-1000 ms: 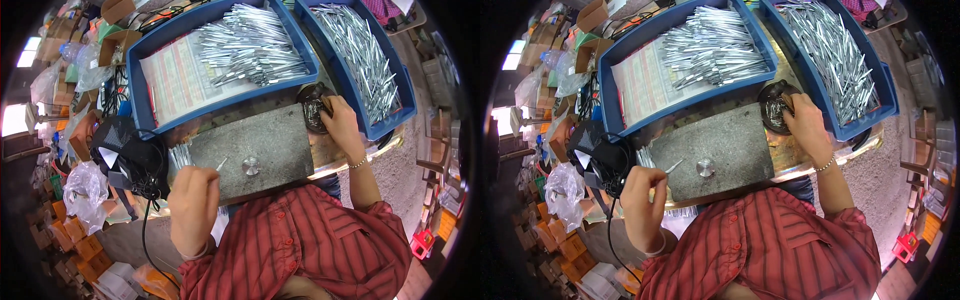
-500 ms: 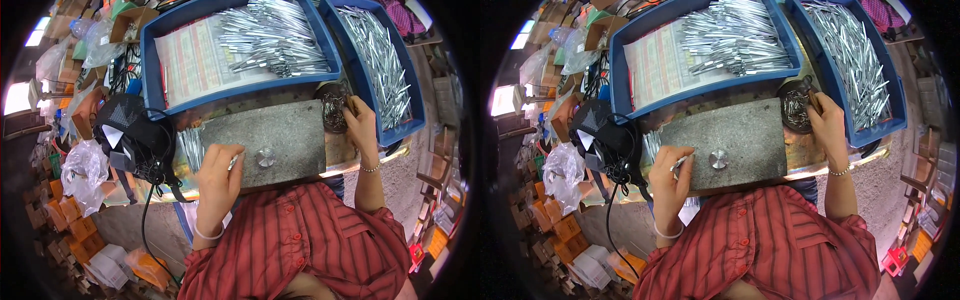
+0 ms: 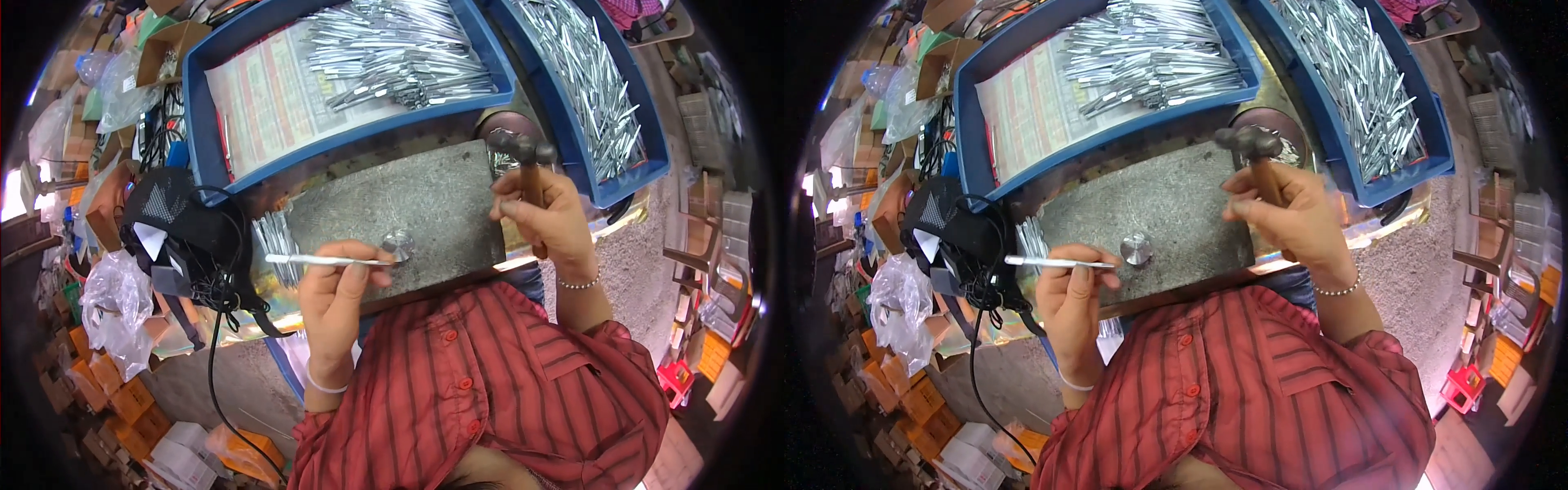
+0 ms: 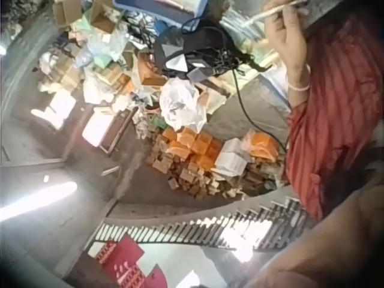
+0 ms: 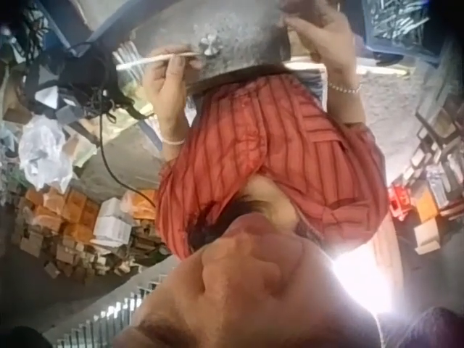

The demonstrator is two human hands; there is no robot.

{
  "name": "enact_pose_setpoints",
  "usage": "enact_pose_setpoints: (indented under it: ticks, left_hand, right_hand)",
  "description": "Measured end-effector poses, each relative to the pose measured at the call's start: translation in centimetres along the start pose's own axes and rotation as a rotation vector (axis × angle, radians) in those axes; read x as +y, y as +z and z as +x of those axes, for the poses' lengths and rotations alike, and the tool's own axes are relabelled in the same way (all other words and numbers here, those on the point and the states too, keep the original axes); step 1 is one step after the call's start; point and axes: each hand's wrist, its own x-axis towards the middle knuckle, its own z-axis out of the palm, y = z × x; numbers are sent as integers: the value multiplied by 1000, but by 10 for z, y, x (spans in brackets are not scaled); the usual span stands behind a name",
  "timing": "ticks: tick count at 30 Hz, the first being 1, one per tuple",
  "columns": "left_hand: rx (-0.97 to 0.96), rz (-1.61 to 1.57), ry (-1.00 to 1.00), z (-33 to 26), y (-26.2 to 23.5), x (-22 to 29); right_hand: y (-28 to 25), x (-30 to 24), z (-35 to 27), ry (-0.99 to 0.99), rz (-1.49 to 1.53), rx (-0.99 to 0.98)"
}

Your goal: Hammering small metal components and using a punch tool to assemble parts on a stone block.

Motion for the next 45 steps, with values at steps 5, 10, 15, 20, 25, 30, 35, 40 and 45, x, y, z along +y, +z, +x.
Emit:
enact_pose_setpoints:
  ticks: [5, 10, 15, 20, 25, 30, 35, 40, 45]
  left_hand:
    - [-134, -426, -90, 5, 14, -6]
    - [-175, -584, -167, 4, 18, -10]
    - [-105, -560, -166, 1, 16, -12]
    - [0, -489, -123, -2, 3, -14]
    - [18, -413, -128, 0, -1, -19]
    - [40, -314, -77, 4, 8, -19]
    - [70, -287, -92, 5, 19, -16]
    - [87, -265, -90, 8, 28, -13]
    - [114, -280, -66, 8, 38, -6]
  right_hand:
    - [29, -9, -12, 128, 107, -148]
    - [51, -5, -11, 127, 255, -247]
    - [56, 8, -11, 171, 238, -366]
    - [16, 12, -4, -123, -84, 84]
    - [-40, 20, 15, -228, -143, 336]
    - [-65, 37, 21, -215, -215, 328]
    - [-68, 44, 27, -248, -201, 215]
    - [-64, 38, 23, -244, -94, 190]
    - [-45, 21, 7, -218, -16, 120]
